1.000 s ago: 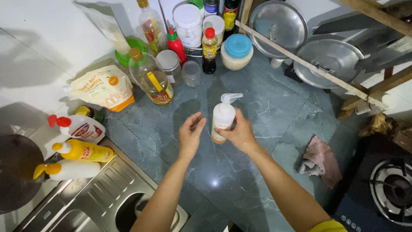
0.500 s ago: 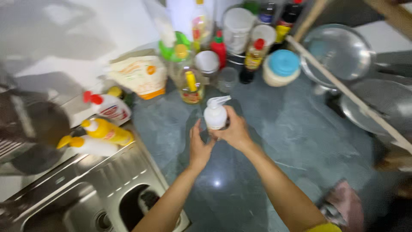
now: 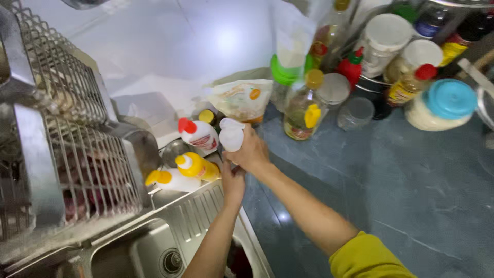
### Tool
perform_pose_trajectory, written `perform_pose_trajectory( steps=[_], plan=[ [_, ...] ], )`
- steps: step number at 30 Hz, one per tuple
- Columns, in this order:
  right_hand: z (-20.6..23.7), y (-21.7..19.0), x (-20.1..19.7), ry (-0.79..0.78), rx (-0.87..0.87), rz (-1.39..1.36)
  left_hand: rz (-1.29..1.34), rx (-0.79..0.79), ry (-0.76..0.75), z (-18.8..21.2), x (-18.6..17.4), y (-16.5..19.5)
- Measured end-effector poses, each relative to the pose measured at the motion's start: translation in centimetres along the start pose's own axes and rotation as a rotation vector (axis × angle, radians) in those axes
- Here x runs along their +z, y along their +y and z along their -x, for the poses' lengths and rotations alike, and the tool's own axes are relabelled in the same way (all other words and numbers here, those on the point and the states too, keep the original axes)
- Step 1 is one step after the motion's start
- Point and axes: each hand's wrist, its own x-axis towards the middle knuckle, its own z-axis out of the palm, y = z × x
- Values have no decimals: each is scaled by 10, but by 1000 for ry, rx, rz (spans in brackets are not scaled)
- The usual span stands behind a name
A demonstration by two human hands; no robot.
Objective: The person rinses and wrings a cloth, then places it on the counter. They rearrange multiple bottles and containers on the countertop and a rotating spice rack, then adjust knives in a wooden holder. Finally, they move pots and a kettle onto the stovetop and close a rice cooker lid.
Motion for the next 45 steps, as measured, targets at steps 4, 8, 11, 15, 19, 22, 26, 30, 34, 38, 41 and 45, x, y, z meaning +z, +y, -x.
perform_pose_trajectory(
  steps=[4, 8, 11, 15, 19, 22, 26, 30, 34, 38, 41, 45],
  plan=[
    [-4, -1, 18, -107, -117, 15, -4, 73, 15, -13, -17, -7],
    [-5, 7, 29, -137, -134, -1, -45, 169, 37, -14, -20, -20],
    [-1, 5, 40, -118, -48, -98, -263, 111, 108, -9, -14, -26],
    [10, 12, 32, -2, -98, -172, -58, -13, 65, 9, 2, -27],
    [32, 53, -32, 320, 54, -373, -120, -112, -17, 16, 37, -18],
    [35, 84, -94, 585, 139, -271, -155, 67, -114, 9, 70, 2],
    [25, 107, -141, 550, -72, -228, -135, 335, -174, -17, 129, 55],
    [18, 115, -156, 403, -116, -39, -162, 403, -203, -14, 158, 106],
    [50, 118, -173, 381, -192, -109, -116, 315, -325, 25, 158, 130],
    [119, 123, -203, 408, -97, -129, -20, 374, -462, 83, 158, 135],
    [171, 135, -235, 341, 150, -342, -42, 263, -547, 127, 159, 132],
    [224, 163, -284, 470, 113, -26, -136, 282, -681, 171, 187, 121]
  ],
)
